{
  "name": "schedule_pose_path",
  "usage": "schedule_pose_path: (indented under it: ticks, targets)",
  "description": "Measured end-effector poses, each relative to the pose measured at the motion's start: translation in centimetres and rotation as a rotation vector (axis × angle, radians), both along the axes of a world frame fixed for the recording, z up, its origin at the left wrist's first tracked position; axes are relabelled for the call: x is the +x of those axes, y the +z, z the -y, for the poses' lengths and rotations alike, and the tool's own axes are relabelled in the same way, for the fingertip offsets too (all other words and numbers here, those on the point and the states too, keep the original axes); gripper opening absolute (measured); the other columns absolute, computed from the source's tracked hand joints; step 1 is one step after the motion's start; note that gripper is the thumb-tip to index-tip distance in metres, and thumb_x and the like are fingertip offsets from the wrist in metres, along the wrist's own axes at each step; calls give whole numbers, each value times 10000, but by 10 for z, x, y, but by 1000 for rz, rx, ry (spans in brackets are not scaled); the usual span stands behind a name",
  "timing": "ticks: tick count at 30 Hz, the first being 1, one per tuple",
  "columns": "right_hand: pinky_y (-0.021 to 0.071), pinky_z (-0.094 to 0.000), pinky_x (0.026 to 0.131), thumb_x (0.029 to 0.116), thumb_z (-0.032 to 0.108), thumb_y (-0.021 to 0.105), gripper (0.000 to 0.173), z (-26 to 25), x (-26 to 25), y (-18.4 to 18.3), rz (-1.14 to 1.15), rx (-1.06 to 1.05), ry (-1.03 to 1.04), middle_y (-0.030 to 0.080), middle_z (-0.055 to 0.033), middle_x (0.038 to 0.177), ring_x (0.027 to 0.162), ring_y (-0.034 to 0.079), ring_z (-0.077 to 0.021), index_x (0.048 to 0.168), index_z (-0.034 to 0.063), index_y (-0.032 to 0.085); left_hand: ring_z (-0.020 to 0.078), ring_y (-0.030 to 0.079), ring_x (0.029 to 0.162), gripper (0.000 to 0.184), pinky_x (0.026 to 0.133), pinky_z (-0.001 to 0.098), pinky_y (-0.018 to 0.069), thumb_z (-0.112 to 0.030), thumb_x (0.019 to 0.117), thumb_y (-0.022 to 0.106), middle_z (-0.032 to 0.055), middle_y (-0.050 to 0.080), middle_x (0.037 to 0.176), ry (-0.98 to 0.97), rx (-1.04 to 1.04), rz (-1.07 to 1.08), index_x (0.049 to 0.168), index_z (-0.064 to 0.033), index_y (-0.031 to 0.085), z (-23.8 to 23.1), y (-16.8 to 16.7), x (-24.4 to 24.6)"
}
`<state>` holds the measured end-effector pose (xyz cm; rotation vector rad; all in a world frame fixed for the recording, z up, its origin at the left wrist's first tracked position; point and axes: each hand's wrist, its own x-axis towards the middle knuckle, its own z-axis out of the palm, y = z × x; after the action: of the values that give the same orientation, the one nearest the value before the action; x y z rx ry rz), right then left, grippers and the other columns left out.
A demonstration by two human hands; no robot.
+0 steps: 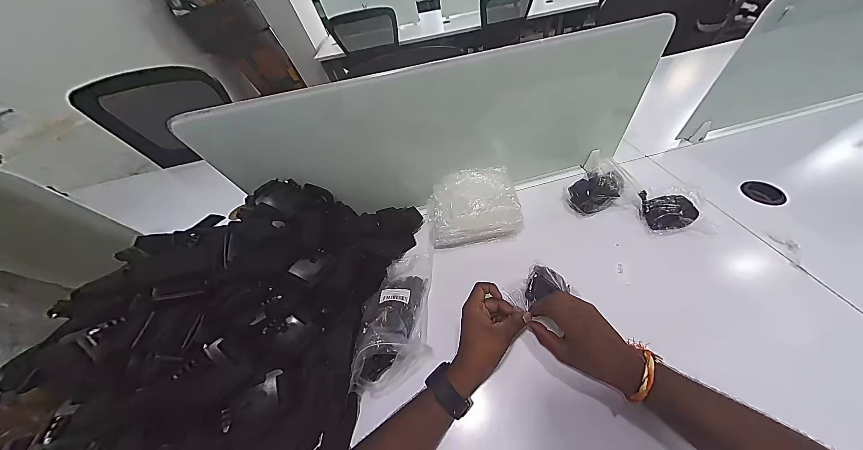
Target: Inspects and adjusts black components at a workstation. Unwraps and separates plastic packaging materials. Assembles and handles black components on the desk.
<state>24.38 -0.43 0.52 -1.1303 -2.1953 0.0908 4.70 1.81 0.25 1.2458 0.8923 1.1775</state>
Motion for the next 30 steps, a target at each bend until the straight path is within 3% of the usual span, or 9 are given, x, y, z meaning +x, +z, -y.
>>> schedule_pose_path:
  ticks: [4,8,13,19,24,30]
  targets:
    - [585,-320,820,955,185,638,146,2,-1,-2,-127,-39,3,722,-50,933,882,693,-156,1036,84,706,135,706,655,449,643,294,603,97,778,805,41,709,744,-23,20,22,1051,-31,472,0,0,0]
    - [587,-287,834,930,148,646,153,0,-1,-3,-211,-62,-13,717,-59,958,896,691,-122,1045,58,692,188,757,805,375,762,338,627,136,854,712,100,759,892,-80,29,59,1088,-16,461,0,-1,-1]
    - [571,-263,848,944,240,680,248,0,0,-2,-184,-80,6,697,-79,998,921,670,-120,1099,47,669,225,767,783,423,724,342,635,126,837,740,139,764,897,-57,-2,51,1093,-17,435,1,-1,-1]
    - [564,-380,915,924,265,685,266,4,0,4,-26,-31,-21,719,-90,1034,1003,686,-216,1107,72,692,204,754,699,476,676,331,633,92,793,807,106,748,791,-52,-35,6,1077,-32,446,1,3,-1]
    - [573,-329,860,969,198,610,145,5,2,5,-18,44,-46,724,-50,937,925,695,-177,1001,97,709,232,770,796,464,749,359,638,132,839,741,133,767,906,-101,11,61,1142,-20,424,0,1,-2]
    - [564,-312,874,952,198,615,154,2,3,1,-65,66,-45,719,-54,953,939,683,-165,1015,89,704,235,765,767,604,706,343,636,136,835,736,146,762,900,-57,-41,68,1288,-14,365,0,3,-1]
